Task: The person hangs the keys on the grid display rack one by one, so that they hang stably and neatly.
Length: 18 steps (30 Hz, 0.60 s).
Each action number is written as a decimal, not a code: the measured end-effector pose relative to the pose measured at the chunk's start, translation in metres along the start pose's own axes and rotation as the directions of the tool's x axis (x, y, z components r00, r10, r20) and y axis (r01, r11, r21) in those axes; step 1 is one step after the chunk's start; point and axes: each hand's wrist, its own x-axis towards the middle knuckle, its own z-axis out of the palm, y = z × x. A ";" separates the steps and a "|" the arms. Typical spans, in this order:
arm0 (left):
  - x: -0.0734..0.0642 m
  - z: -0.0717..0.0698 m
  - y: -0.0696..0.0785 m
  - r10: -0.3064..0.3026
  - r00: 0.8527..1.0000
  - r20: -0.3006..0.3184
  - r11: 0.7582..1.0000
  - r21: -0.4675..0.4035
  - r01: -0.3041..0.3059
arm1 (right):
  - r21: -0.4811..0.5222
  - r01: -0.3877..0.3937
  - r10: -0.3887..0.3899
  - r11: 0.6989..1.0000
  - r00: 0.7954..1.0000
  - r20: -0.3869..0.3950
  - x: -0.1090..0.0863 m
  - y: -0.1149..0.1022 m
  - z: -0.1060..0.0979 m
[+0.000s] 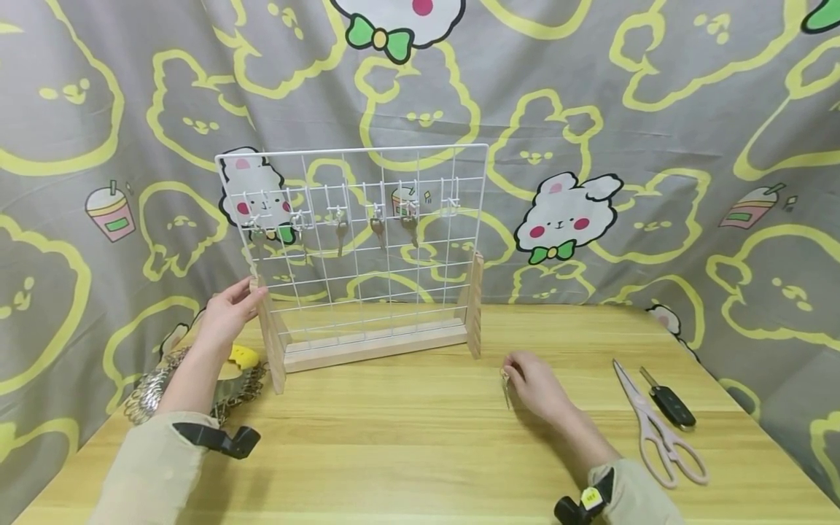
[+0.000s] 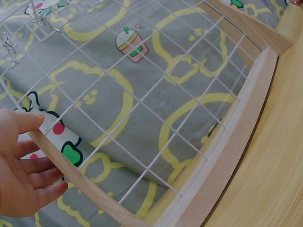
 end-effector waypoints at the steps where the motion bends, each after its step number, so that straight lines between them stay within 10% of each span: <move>1: 0.000 0.000 0.000 -0.001 1.000 0.001 1.000 0.000 0.001 | 0.003 0.006 -0.006 1.000 1.000 -0.011 0.001 -0.001 -0.002; 18: -0.001 0.000 0.001 0.004 1.000 0.007 1.000 0.010 -0.004 | -0.044 0.193 -0.196 0.980 0.978 -0.074 0.046 -0.033 -0.050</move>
